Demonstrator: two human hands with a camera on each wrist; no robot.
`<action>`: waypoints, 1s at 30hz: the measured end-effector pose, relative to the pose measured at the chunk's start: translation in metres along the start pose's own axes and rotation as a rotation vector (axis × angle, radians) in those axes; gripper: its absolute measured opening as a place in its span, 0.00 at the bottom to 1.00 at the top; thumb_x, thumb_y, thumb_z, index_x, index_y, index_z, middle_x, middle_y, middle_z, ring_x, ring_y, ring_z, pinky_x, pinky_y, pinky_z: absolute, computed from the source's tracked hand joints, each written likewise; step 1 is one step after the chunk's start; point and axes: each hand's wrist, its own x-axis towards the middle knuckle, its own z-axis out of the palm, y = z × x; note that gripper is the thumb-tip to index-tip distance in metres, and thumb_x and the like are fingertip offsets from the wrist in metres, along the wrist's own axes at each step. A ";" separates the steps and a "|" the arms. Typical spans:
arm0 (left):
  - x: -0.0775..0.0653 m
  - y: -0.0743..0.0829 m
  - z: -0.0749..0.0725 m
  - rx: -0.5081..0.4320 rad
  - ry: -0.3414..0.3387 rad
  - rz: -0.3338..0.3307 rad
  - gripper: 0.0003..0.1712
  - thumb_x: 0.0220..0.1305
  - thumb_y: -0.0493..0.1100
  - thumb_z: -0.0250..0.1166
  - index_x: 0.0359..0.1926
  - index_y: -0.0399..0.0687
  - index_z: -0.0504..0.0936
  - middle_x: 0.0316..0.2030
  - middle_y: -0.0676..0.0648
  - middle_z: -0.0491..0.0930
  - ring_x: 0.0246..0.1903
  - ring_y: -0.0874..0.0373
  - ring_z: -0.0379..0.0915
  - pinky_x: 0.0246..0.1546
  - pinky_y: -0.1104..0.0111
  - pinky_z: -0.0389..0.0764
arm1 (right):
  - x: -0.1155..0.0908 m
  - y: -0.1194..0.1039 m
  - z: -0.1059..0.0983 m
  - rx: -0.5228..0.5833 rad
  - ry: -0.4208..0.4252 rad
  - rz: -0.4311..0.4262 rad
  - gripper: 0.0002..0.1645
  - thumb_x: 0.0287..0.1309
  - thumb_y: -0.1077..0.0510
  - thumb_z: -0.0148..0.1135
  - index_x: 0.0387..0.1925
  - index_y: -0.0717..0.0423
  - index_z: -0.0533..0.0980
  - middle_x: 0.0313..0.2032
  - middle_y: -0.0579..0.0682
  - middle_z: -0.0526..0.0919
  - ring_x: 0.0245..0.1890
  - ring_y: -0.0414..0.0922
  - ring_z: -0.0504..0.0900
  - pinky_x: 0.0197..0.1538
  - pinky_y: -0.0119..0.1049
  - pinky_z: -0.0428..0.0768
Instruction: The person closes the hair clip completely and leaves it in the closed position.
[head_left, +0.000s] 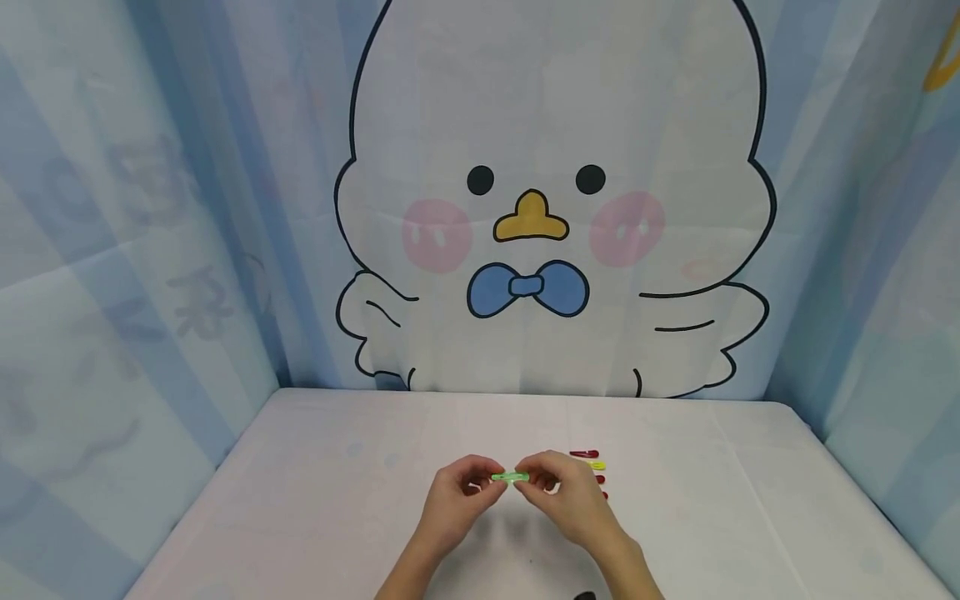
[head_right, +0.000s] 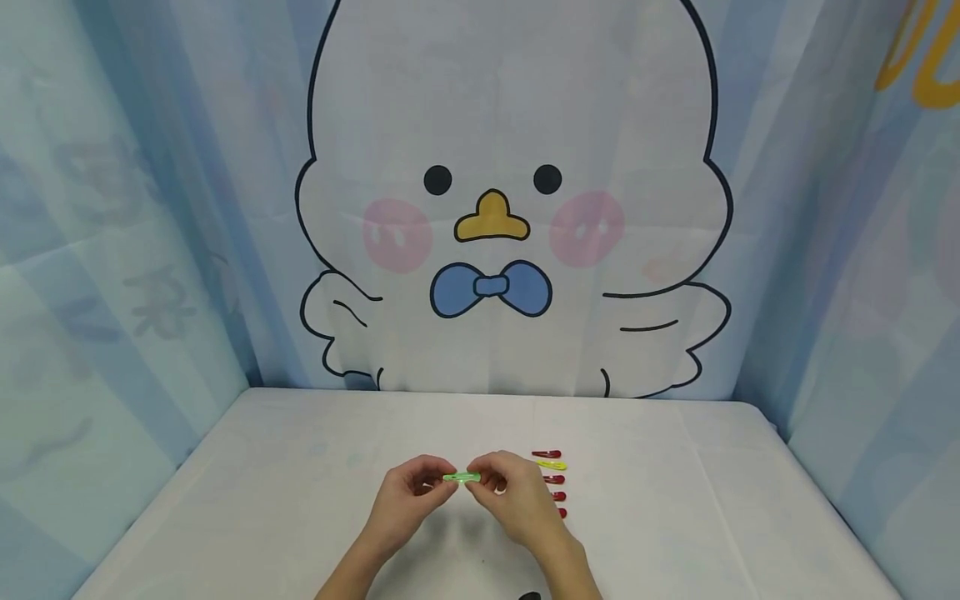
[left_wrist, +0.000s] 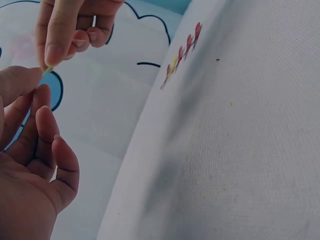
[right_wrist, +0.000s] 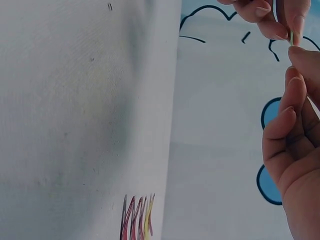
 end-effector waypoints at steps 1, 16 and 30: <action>0.000 0.000 0.000 0.008 -0.003 0.004 0.08 0.62 0.41 0.72 0.41 0.44 0.85 0.33 0.52 0.80 0.34 0.57 0.72 0.35 0.70 0.75 | 0.000 0.000 0.000 0.001 0.004 -0.008 0.14 0.49 0.71 0.75 0.35 0.54 0.84 0.27 0.36 0.79 0.27 0.35 0.76 0.33 0.32 0.79; 0.002 -0.001 -0.001 0.027 -0.032 0.026 0.14 0.64 0.42 0.72 0.49 0.43 0.83 0.40 0.51 0.81 0.36 0.57 0.73 0.36 0.70 0.73 | -0.001 0.005 -0.002 -0.004 0.014 0.028 0.13 0.50 0.68 0.76 0.35 0.51 0.84 0.27 0.34 0.78 0.28 0.36 0.76 0.34 0.35 0.78; 0.005 -0.003 -0.012 0.059 0.040 0.053 0.16 0.64 0.40 0.71 0.52 0.42 0.81 0.40 0.51 0.83 0.37 0.57 0.74 0.38 0.69 0.74 | 0.004 0.015 -0.011 -0.041 0.095 -0.062 0.15 0.46 0.71 0.77 0.34 0.52 0.85 0.26 0.34 0.78 0.26 0.34 0.76 0.31 0.32 0.77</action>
